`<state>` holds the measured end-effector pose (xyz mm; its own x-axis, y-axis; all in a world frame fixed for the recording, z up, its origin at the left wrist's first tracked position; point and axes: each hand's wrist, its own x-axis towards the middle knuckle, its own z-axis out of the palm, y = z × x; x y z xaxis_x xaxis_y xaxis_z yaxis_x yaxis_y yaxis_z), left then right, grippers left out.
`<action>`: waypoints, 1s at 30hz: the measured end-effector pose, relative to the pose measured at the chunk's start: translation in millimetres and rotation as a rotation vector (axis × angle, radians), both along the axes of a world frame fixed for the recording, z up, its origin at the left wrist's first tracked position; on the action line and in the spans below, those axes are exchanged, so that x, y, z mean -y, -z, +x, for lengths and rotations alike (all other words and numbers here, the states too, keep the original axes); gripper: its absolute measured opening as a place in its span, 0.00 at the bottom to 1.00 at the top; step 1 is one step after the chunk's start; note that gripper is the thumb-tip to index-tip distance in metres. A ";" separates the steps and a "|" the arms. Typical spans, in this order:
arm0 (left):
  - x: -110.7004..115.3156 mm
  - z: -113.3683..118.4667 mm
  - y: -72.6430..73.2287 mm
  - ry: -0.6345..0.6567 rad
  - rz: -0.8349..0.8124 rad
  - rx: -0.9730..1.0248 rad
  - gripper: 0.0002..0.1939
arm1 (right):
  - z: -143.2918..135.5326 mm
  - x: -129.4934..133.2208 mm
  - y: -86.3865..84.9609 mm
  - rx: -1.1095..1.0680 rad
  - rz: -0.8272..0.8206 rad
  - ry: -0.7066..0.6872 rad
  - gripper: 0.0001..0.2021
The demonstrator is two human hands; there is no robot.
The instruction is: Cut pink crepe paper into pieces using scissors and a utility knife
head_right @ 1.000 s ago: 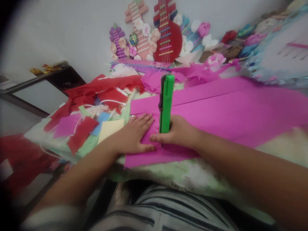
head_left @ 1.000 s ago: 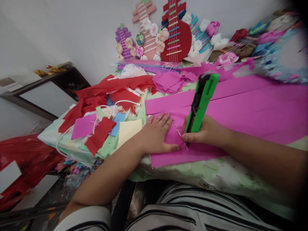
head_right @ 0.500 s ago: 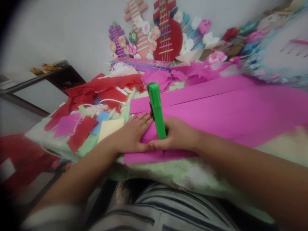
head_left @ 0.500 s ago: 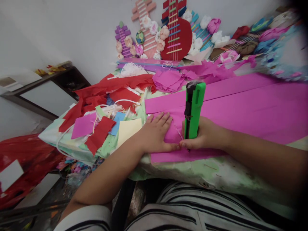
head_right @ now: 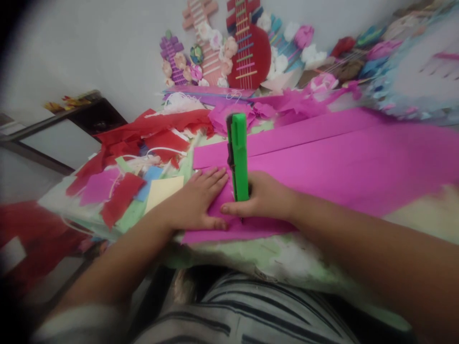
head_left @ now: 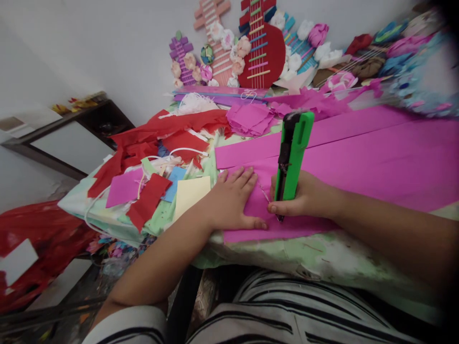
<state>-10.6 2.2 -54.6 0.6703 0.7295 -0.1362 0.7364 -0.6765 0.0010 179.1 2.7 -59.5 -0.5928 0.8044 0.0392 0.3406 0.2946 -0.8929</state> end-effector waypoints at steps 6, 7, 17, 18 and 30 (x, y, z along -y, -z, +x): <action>3.5 4.8 0.1 0.109 -0.070 0.054 0.56 | -1.5 -0.7 -1.9 -0.027 0.083 -0.065 0.10; 3.5 5.3 0.2 0.118 -0.082 0.056 0.56 | -1.3 -0.6 -2.2 -0.031 0.076 -0.083 0.09; 3.0 6.2 -0.8 0.119 -0.101 0.051 0.54 | -1.5 -0.7 -1.6 0.017 0.045 -0.052 0.13; 3.0 6.1 -0.8 0.120 -0.102 0.053 0.54 | -2.0 -1.0 -1.5 0.025 0.055 -0.046 0.13; 1.7 5.5 2.8 0.138 -0.093 0.076 0.53 | -3.0 -1.0 -0.3 0.090 0.200 -0.006 0.17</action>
<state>-5.1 0.5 -57.4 0.7739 0.6168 -0.1437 0.6323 -0.7653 0.1201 176.1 3.7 -59.1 -0.6059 0.7823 0.1444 0.4144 0.4653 -0.7822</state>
